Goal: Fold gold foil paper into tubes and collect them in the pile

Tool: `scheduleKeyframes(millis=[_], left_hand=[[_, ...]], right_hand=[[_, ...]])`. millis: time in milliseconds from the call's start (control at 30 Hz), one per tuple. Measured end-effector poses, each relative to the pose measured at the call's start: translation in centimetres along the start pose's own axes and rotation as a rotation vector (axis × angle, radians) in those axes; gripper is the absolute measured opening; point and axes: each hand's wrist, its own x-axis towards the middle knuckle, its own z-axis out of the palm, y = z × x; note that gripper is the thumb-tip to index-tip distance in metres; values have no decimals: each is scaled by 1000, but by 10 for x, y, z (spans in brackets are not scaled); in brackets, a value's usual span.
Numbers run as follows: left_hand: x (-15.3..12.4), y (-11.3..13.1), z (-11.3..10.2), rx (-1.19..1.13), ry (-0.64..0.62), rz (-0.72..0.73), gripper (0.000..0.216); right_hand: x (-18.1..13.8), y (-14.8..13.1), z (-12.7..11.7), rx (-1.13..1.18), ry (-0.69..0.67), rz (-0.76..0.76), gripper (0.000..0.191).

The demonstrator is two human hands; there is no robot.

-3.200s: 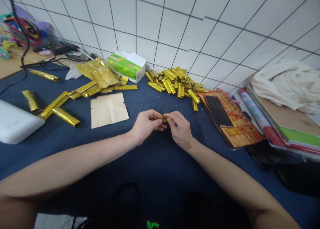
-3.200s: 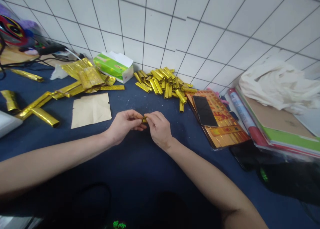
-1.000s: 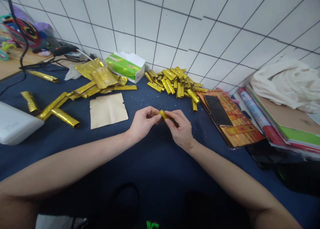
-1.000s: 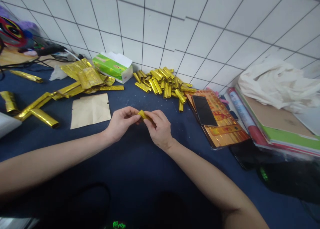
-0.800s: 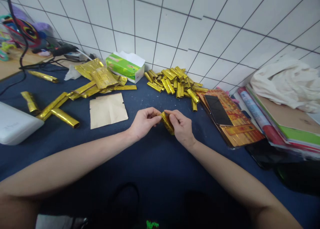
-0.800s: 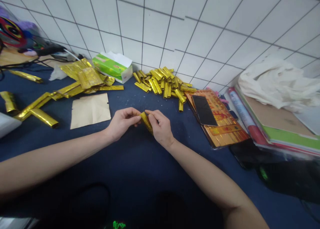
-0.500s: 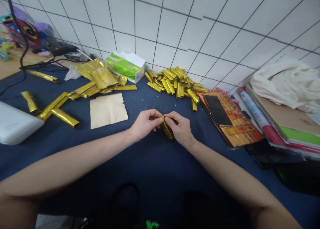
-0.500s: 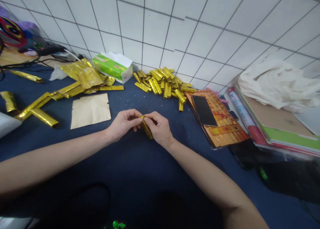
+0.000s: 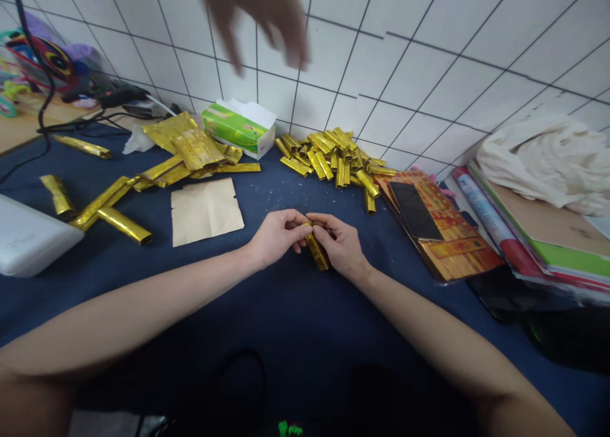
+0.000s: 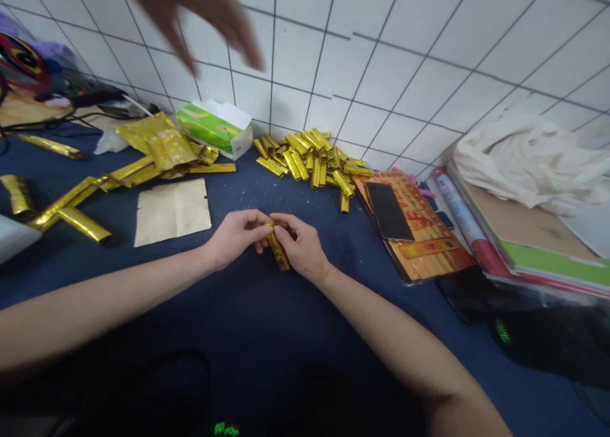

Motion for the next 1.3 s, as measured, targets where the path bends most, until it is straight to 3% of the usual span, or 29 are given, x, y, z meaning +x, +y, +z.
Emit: scheduleKeyframes(millis=[267, 533, 1133, 1300], left_hand=[[2, -7, -4, 151, -51, 56, 12], [0, -7, -2, 49, -46, 3, 12], [1, -11, -3, -60, -64, 42, 21], [2, -11, -3, -79, 2, 80, 20]], right_hand=[[1, 1, 0, 38, -41, -19, 22], [1, 2, -2, 92, -13, 14, 19], [3, 2, -1, 103, -51, 36, 14], [4, 4, 0, 194, -54, 89, 22]])
